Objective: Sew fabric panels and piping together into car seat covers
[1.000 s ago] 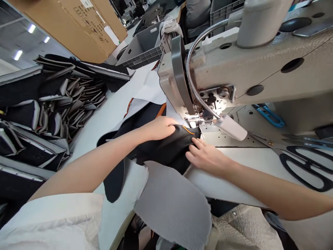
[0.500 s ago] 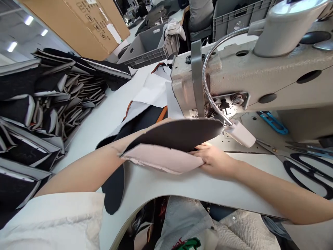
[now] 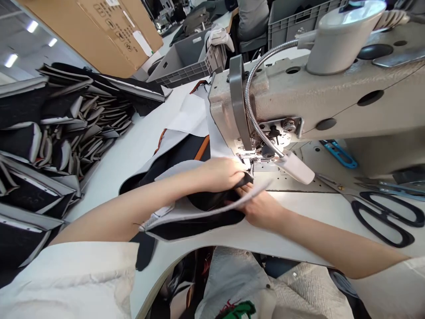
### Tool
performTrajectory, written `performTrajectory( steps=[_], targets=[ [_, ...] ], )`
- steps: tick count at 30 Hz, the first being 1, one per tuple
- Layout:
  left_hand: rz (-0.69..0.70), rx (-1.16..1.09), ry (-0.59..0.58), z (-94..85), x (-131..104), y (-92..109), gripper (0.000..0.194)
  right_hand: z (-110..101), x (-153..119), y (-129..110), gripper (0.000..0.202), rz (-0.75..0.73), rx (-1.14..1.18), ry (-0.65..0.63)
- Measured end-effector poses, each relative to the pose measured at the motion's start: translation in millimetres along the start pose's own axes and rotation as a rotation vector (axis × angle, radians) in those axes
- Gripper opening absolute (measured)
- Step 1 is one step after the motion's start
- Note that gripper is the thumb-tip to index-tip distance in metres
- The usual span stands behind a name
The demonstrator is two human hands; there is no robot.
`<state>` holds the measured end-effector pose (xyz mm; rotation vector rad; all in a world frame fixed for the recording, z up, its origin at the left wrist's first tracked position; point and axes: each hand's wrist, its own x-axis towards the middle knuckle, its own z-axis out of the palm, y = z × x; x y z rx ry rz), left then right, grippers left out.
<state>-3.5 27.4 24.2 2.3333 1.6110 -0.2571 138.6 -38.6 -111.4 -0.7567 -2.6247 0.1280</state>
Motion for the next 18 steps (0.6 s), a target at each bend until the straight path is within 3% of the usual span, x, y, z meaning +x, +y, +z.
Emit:
performTrajectory(
  steps=[2, 3, 5, 8, 12, 15, 18],
  targets=[
    [0.172, 0.081, -0.171, 12.0, -5, 9, 0.03, 4, 6, -12, 0.041, -0.01, -0.011, -0.095],
    [0.246, 0.145, -0.252, 18.6, -8, 14, 0.037, 4, 7, -19, 0.041, -0.027, -0.024, -0.144],
    [0.266, 0.254, -0.347, 30.5, -15, 20, 0.061, 4, 7, -32, 0.038, -0.033, -0.084, -0.184],
    [0.185, 0.355, -0.385, 40.9, -22, 25, 0.078, 1, 2, -47, 0.031, 0.023, -0.262, -0.058],
    [0.157, 0.511, -0.335, 43.2, -23, 29, 0.064, 1, -3, -47, 0.023, -0.006, -0.375, 0.124],
    [0.153, 0.463, -0.297, 42.2, -18, 29, 0.049, 6, -2, -40, 0.026, -0.057, -0.369, 0.211],
    [0.132, 0.319, -0.355, 42.7, -14, 26, 0.055, 11, -2, -38, 0.03, -0.058, -0.353, 0.267]
  ],
)
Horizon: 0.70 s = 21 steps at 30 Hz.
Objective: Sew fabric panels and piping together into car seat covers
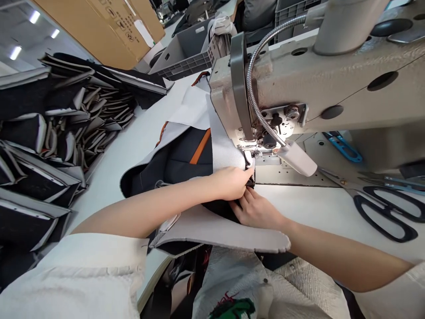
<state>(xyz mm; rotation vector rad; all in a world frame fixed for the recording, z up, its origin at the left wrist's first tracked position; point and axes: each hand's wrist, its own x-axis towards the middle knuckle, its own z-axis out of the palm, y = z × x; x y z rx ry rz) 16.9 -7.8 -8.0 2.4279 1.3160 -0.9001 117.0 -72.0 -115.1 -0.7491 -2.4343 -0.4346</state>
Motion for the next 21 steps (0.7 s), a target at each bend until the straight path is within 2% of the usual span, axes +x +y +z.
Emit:
performTrajectory(
  steps=[3, 6, 9, 11, 14, 17, 19, 21],
  targets=[
    [-0.02, -0.111, -0.015, 3.2, 0, 0, 0.058, 0, -2, -4, 0.032, 0.014, 0.024, -0.023],
    [-0.068, -0.154, 0.009, 6.1, -1, 3, 0.051, 0, -4, -6, 0.032, 0.037, 0.047, -0.068],
    [-0.091, -0.16, 0.04, 6.8, 3, 4, 0.04, 4, -5, -3, 0.031, 0.053, 0.068, -0.05],
    [-0.088, -0.128, 0.087, 7.2, 9, 2, 0.038, 8, -4, 2, 0.031, 0.079, 0.119, -0.055],
    [-0.051, -0.071, 0.208, 10.1, 19, -5, 0.042, 12, -2, 11, 0.032, 0.132, 0.224, -0.132],
    [-0.016, -0.079, 0.304, 15.7, 23, -13, 0.047, 13, 0, 14, 0.042, 0.156, 0.284, -0.213],
    [-0.02, -0.114, 0.325, 19.8, 22, -16, 0.051, 11, 0, 10, 0.047, 0.181, 0.255, -0.218],
    [-0.03, -0.121, 0.333, 23.4, 18, -17, 0.051, 9, 0, 2, 0.04, 0.185, 0.129, -0.169]
  ],
)
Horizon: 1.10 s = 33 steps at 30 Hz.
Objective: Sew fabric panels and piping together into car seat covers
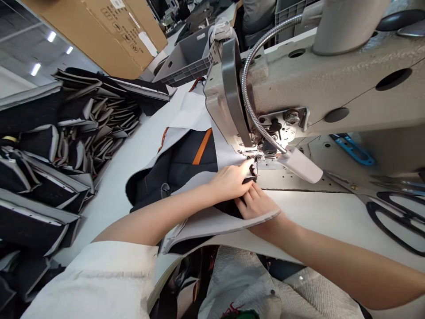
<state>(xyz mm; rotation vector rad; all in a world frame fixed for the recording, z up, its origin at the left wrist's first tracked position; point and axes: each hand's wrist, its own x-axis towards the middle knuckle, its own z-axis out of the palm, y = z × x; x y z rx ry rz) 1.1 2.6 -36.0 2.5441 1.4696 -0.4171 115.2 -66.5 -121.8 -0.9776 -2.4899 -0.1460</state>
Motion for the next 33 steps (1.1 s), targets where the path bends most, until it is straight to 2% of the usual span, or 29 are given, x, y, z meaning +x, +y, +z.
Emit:
performTrajectory(
  steps=[4, 9, 12, 16, 20, 24, 33],
  targets=[
    [-0.016, 0.061, -0.055, 0.6, -4, 4, 0.042, -8, -3, -10, 0.033, -0.084, -0.205, 0.031],
    [-0.012, -0.052, -0.129, -4.4, 5, 12, 0.036, -16, 0, -8, 0.033, -0.102, -0.219, 0.014],
    [-0.04, -0.02, -0.14, -3.6, 8, 15, 0.042, -14, 3, -5, 0.032, -0.112, -0.189, 0.005],
    [-0.04, 0.06, -0.121, 3.1, 12, 13, 0.049, -8, 4, 0, 0.032, -0.092, -0.153, -0.005],
    [-0.05, 0.073, -0.082, 6.9, 13, 12, 0.048, -2, 1, 3, 0.033, -0.099, -0.158, 0.024],
    [-0.072, 0.056, -0.045, 6.7, 11, 14, 0.048, 0, 0, 5, 0.033, -0.114, -0.146, 0.008],
    [-0.085, 0.059, -0.034, 1.1, 7, 14, 0.04, 0, 1, 10, 0.029, -0.133, -0.164, 0.058]
  ],
)
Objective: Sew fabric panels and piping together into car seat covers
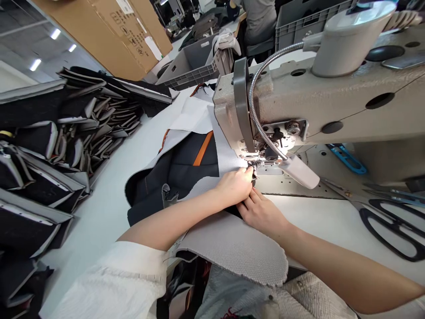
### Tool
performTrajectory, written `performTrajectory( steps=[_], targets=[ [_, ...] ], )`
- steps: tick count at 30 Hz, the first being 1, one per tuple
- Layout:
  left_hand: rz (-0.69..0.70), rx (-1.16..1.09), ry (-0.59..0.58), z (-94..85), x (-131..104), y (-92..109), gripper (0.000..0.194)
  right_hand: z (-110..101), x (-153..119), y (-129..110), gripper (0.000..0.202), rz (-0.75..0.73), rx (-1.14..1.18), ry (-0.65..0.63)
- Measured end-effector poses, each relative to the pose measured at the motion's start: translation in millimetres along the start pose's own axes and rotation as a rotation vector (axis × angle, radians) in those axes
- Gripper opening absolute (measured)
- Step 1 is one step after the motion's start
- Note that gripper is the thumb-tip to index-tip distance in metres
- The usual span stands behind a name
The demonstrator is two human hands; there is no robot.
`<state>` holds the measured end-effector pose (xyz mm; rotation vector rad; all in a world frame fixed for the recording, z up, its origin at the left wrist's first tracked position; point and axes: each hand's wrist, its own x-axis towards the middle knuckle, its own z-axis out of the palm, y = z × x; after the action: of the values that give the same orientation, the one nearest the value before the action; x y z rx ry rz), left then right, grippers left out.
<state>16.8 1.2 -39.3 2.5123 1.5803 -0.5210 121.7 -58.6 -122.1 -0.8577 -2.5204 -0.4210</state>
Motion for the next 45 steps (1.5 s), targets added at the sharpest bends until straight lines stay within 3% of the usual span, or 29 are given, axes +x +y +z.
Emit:
performTrajectory(
  steps=[9, 12, 16, 19, 22, 25, 27, 31, 34, 45],
  targets=[
    [0.021, -0.051, 0.104, 9.3, 6, 2, 0.028, -2, 0, -5, 0.03, 0.016, 0.031, -0.031],
    [0.033, -0.052, 0.109, 13.0, 9, 3, 0.025, -4, -3, 1, 0.03, -0.007, 0.025, -0.056],
    [0.069, -0.04, 0.12, 13.5, 17, 2, 0.02, -2, -6, 15, 0.028, -0.024, -0.001, 0.004],
    [0.14, -0.054, 0.113, 5.4, 16, -3, 0.021, -1, -7, 27, 0.029, -0.029, 0.001, 0.046],
    [0.207, 0.004, 0.052, -14.3, 1, -8, 0.019, -5, -6, 30, 0.027, -0.075, 0.101, 0.082],
    [0.08, 0.165, -0.077, -34.7, -20, -10, 0.023, -12, -3, 18, 0.024, -0.145, 0.278, 0.049],
    [0.035, 0.236, -0.131, -38.7, -29, -5, 0.029, -18, -1, 4, 0.024, -0.114, 0.299, -0.008],
    [0.15, 0.282, -0.126, -20.1, -33, 11, 0.048, -25, 0, -17, 0.025, -0.048, 0.172, -0.065],
    [0.124, 0.327, -0.167, -5.3, -31, 17, 0.052, -28, -3, -17, 0.024, -0.036, 0.13, -0.083],
    [0.11, 0.272, -0.178, 0.1, -29, 12, 0.054, -31, -11, -4, 0.025, -0.052, 0.141, -0.096]
  ],
)
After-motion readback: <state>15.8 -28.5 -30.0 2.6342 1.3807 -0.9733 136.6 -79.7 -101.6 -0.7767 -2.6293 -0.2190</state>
